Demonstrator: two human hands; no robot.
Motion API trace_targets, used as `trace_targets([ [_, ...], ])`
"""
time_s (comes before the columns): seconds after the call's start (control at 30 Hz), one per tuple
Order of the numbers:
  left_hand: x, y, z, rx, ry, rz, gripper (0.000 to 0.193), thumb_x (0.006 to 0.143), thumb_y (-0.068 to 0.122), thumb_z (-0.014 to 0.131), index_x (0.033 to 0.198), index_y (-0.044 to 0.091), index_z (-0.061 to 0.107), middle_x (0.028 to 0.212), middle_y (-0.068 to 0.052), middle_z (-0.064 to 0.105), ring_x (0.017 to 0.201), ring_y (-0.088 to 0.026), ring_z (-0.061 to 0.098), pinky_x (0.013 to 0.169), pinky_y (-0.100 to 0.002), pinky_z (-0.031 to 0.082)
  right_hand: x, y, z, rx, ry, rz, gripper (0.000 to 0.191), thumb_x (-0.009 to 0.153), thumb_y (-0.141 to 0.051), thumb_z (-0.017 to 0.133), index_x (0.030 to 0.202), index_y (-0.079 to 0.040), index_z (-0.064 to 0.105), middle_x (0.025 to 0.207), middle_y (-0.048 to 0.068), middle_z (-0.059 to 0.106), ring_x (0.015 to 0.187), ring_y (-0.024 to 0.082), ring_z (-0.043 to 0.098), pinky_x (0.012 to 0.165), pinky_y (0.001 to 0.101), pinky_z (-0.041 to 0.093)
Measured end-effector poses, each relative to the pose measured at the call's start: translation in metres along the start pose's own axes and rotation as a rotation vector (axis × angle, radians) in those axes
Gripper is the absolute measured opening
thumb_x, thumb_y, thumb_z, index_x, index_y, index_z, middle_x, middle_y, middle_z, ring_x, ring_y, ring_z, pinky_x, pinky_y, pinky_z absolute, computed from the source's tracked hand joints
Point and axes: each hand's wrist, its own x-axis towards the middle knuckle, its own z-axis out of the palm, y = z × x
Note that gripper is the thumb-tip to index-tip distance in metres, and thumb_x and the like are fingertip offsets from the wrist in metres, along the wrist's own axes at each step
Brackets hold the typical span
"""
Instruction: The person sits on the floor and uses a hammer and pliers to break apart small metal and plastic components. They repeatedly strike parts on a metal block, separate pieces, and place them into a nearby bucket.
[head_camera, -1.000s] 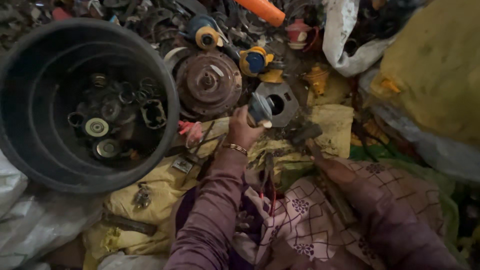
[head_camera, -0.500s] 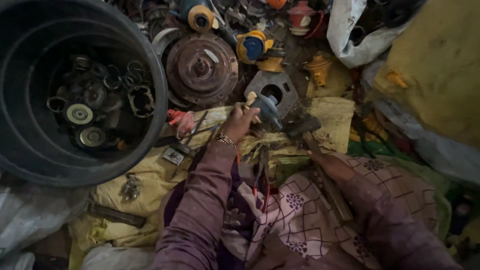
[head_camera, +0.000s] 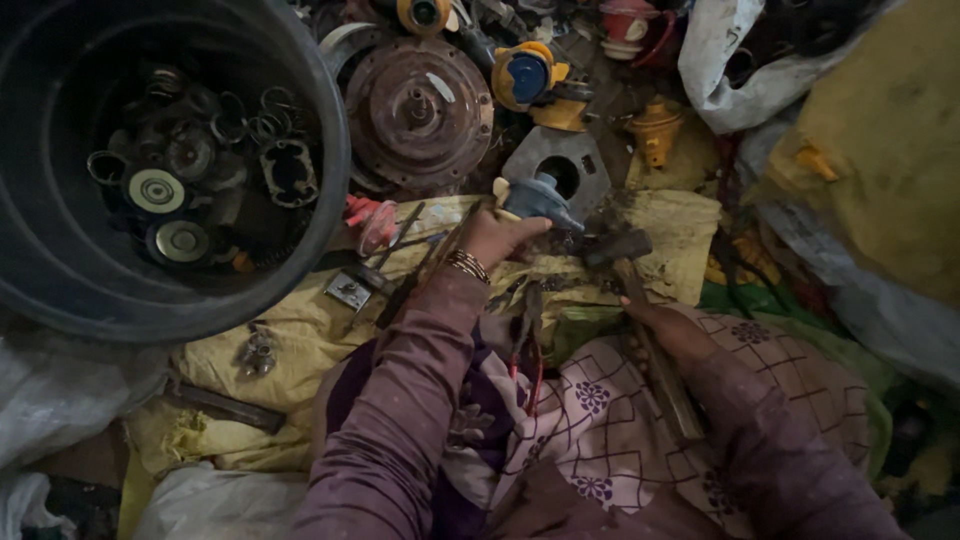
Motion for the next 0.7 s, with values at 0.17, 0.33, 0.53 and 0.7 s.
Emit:
trace_targets([
  [0.17,-0.007,0.015,0.000,0.116,0.033,-0.039,0.087,0.070,0.025,0.091,0.133,-0.012,0.044,0.097,-0.018,0.071,0.067,-0.021,0.074,0.055,-0.033,0.065,-0.006,-0.004,0.005,-0.001,0.012,-0.012,0.043,0.092,-0.050,0.067,0.093,-0.009,0.055,0.059,0.005,0.055,0.046,0.017,0.050,0.044,0.0367,0.045],
  [0.33,-0.008,0.020,0.001,0.161,0.059,0.030,0.106,0.067,0.026,0.090,0.145,-0.011,0.029,0.110,-0.017,0.064,0.075,-0.020,0.076,0.054,-0.034,0.066,-0.011,-0.008,0.007,0.007,-0.024,-0.008,0.043,0.092,-0.050,0.066,0.098,-0.009,0.055,0.059,0.005,0.055,0.045,0.017,0.049,0.042,0.0360,0.044],
  [0.53,0.005,-0.002,-0.004,0.500,0.147,0.035,0.086,0.059,0.040,0.091,0.122,-0.009,0.059,0.099,-0.018,0.075,0.078,-0.026,0.078,0.065,-0.037,0.063,-0.008,-0.002,0.004,0.065,-0.070,-0.025,0.041,0.092,-0.049,0.067,0.096,-0.009,0.056,0.059,0.005,0.056,0.044,0.016,0.049,0.040,0.0360,0.043],
  [0.7,0.018,-0.019,-0.002,0.638,0.197,0.079,0.079,0.054,0.049,0.089,0.110,-0.003,0.068,0.096,-0.017,0.078,0.082,-0.029,0.078,0.075,-0.041,0.063,0.011,0.009,-0.004,0.275,-0.082,0.010,0.033,0.091,-0.042,0.069,0.098,-0.011,0.059,0.074,0.005,0.062,0.053,0.016,0.053,0.049,0.0310,0.045],
])
